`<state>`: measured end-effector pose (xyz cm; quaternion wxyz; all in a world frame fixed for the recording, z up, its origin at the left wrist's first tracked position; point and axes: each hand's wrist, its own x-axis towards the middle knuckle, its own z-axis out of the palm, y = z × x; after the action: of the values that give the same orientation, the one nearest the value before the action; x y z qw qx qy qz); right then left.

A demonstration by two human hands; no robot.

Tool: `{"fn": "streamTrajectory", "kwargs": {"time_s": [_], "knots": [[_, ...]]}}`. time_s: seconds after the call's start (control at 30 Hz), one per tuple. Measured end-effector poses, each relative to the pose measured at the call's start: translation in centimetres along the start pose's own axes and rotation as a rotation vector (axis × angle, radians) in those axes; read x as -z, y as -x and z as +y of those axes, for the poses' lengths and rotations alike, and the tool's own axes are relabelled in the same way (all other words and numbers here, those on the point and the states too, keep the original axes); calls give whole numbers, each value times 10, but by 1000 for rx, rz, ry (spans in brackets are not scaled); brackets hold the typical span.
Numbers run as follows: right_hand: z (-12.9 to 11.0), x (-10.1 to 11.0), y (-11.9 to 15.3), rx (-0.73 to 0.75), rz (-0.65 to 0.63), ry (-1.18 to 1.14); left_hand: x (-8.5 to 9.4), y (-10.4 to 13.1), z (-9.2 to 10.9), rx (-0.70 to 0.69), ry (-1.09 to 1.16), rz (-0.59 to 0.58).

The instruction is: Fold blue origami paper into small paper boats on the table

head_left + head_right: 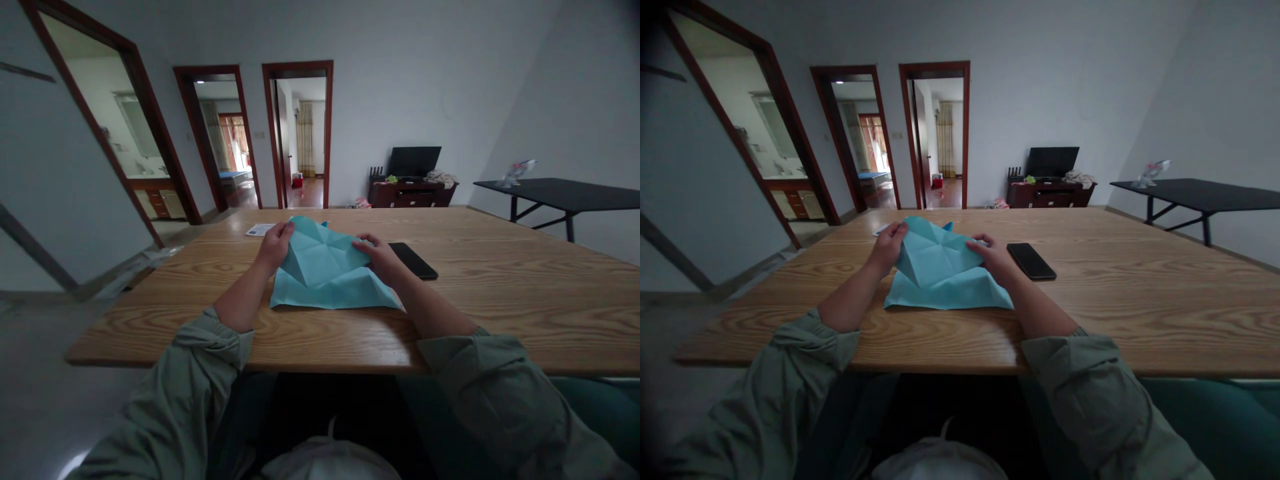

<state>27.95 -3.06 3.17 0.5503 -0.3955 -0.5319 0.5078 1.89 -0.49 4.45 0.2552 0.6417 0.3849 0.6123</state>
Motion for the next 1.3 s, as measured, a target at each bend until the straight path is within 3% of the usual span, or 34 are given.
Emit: {"fn": "streamTrajectory", "kwargs": {"time_s": [0.3, 0.43, 0.67, 0.83, 0.97, 1.13, 1.3], "knots": [[0, -4, 1, -335, -188, -145, 2, -6, -10, -6, 49, 146], [9, -2, -3, -368, -187, -161, 1, -6, -11, 14, 77, 123], [18, 0, -11, -162, 69, 79, -5, 1, -7, 171, 168, -90], [19, 0, -8, 65, 39, 260, -8, 2, -7, 171, 115, -112], [22, 2, -10, 142, 18, 391, -9, 1, -10, 177, 30, -140], [22, 8, -15, 265, 127, 586, -7, 0, -14, 116, -98, -69], [14, 10, -13, 351, 221, 767, -6, -1, -10, -60, -196, -97]]}}
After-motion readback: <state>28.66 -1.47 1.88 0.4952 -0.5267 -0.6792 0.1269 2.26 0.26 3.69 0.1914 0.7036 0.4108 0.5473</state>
